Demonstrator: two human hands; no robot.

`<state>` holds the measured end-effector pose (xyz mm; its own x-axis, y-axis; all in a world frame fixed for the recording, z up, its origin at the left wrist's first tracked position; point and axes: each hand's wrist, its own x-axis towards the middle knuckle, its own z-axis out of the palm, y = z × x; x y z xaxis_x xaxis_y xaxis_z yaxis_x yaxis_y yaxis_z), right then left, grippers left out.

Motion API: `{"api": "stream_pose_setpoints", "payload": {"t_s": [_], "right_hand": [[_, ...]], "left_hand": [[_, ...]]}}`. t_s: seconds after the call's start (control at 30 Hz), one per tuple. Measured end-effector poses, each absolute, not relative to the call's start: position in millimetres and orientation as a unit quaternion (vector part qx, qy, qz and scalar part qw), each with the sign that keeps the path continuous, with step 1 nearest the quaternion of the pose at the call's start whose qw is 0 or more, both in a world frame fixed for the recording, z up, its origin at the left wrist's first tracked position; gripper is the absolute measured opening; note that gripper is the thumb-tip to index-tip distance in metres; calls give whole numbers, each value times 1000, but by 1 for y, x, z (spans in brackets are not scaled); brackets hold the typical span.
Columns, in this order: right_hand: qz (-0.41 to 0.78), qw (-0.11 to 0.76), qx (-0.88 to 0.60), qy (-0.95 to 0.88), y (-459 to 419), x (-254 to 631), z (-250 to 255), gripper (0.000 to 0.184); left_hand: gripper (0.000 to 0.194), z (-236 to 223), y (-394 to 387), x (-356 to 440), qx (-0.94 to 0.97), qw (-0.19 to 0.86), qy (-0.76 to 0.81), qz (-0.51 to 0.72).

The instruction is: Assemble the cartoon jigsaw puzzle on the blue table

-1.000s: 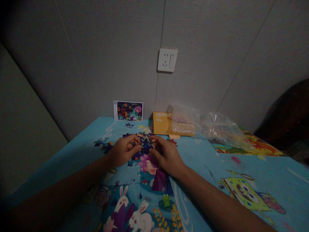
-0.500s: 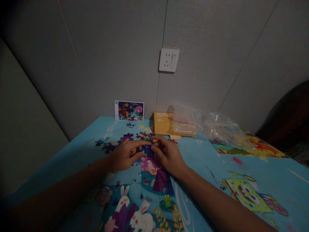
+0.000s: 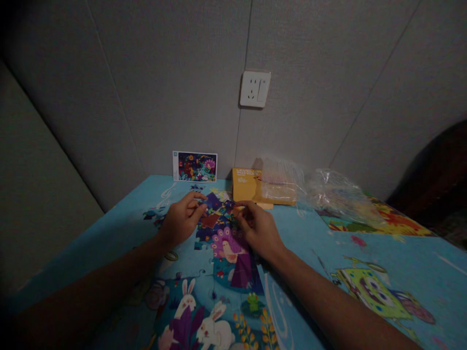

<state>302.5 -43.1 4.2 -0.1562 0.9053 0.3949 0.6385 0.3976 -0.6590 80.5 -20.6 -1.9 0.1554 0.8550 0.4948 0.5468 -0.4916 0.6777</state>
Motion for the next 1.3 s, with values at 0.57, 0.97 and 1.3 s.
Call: {"api": "stream_pose_setpoints", "payload": {"t_s": [0.57, 0.97, 1.3], "right_hand": [[51, 221, -529, -818, -26, 314, -1, 26], [-38, 184, -645, -741, -27, 318, 7, 29], [25, 202, -563, -801, -20, 314, -1, 39]], "left_hand": [[20, -2, -9, 71, 680, 78, 663, 304], [20, 9, -15, 75, 655, 88, 700, 272], [19, 7, -12, 73, 641, 92, 711, 276]]}}
